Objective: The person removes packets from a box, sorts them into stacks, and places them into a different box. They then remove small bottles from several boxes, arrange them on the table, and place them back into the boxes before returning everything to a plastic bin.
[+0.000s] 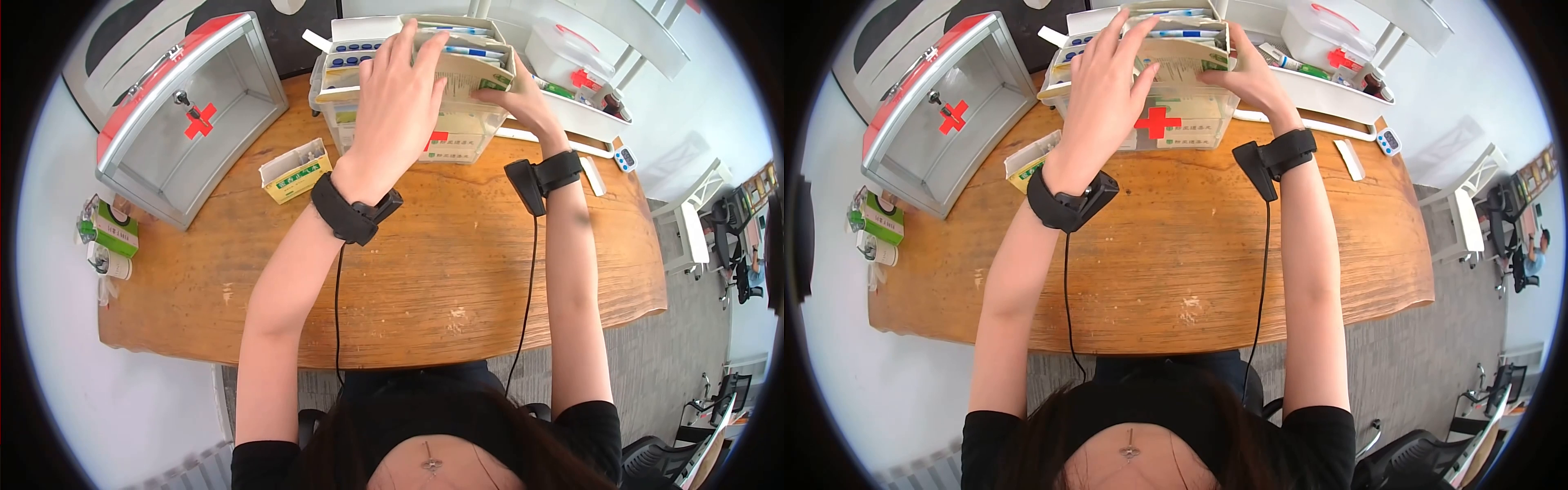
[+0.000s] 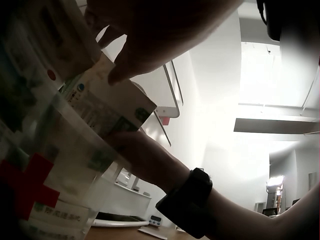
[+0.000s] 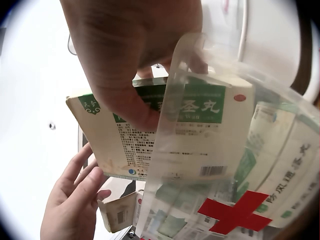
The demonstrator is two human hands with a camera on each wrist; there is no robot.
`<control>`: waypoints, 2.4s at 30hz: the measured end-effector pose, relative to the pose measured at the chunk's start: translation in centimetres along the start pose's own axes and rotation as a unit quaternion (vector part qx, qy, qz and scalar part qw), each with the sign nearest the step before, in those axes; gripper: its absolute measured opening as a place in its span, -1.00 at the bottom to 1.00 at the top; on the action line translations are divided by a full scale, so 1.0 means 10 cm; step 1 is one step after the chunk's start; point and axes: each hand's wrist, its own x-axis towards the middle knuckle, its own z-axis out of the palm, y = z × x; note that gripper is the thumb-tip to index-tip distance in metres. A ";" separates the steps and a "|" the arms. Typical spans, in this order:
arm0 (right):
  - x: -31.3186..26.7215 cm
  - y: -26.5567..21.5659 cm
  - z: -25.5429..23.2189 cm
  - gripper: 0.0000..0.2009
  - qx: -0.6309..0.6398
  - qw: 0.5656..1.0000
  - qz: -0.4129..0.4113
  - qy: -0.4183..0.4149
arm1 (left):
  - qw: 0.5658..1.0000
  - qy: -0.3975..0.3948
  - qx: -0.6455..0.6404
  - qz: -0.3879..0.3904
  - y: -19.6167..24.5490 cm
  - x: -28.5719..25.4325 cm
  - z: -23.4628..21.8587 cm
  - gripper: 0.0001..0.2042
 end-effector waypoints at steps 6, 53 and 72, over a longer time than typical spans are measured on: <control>-0.01 -0.03 -0.02 -0.30 0.008 1.000 0.028 0.002 | 0.998 0.030 -0.050 -0.011 0.04 -0.03 0.09 -0.48; 0.11 0.09 -0.17 -0.27 -0.147 0.979 0.139 -0.014 | 0.988 -0.145 -0.053 -0.005 0.28 -0.39 0.20 -0.50; -0.31 0.24 -0.09 -0.39 0.035 0.978 0.166 0.121 | 0.950 0.080 -0.052 -0.296 -1.08 -0.51 -0.49 -0.65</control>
